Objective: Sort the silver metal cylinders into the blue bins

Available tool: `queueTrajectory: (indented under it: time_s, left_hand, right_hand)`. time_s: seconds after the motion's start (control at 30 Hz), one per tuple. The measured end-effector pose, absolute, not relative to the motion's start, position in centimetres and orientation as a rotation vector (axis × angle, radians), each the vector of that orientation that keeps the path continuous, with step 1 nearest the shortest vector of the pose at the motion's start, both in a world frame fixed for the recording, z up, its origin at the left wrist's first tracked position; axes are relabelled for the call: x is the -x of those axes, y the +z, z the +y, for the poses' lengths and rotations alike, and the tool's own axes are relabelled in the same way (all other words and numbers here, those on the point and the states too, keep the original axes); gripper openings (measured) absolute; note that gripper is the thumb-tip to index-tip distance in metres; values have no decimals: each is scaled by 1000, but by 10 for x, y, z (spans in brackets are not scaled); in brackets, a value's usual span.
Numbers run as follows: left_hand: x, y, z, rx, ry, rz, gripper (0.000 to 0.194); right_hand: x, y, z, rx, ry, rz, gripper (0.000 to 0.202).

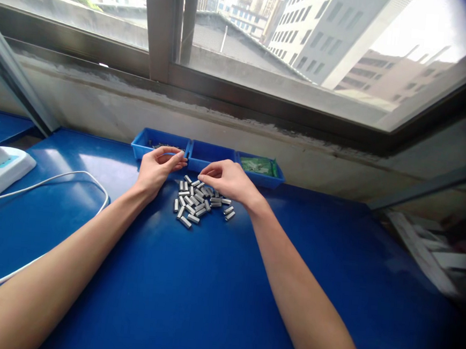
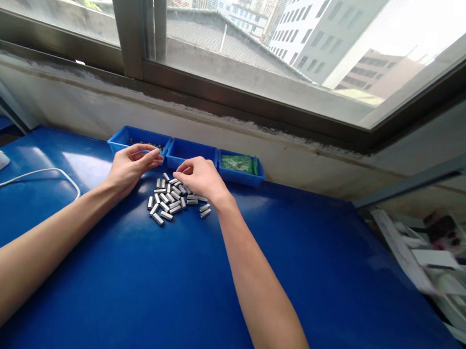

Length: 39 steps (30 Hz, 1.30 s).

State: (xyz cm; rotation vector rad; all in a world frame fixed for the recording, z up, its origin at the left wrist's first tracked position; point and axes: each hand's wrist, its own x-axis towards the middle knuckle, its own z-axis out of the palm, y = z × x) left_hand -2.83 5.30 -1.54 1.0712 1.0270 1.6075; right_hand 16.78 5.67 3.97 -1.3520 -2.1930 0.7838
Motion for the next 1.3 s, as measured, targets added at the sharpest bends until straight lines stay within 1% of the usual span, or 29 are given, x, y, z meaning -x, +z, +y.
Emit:
queueTrajectory:
  time_s: [0.13, 0.27, 0.5, 0.6, 0.8, 1.0, 1.13, 1.3]
  left_hand:
    - [30, -14, 54, -988, 1677, 976, 43]
    - [28, -9, 52, -952, 1658, 962, 46]
    - [28, -6, 47, -1020, 1592, 1005, 39]
    - [27, -7, 46, -1089, 1524, 1034, 39]
    - [22, -8, 43, -1200, 1443, 1015, 40]
    - [20, -9, 42, -1228, 1434, 1016, 40]
    - [20, -9, 42, -1230, 1428, 1017, 40]
    - [20, -10, 42, -1232, 1426, 1025, 39]
  right_hand:
    - [-167, 42, 53, 1500, 485, -2289, 17]
    - [-165, 43, 50, 1676, 302, -2353, 20]
    - [-166, 38, 52, 1704, 87, -2516, 21]
    - [-166, 34, 53, 1679, 28, -2543, 21]
    - [-164, 25, 57, 1540, 32, -2561, 23]
    - [-167, 21, 60, 1415, 91, -2534, 20]
    - [-167, 20, 61, 1388, 146, -2496, 22]
    - [-167, 20, 62, 1409, 175, -2497, 19]
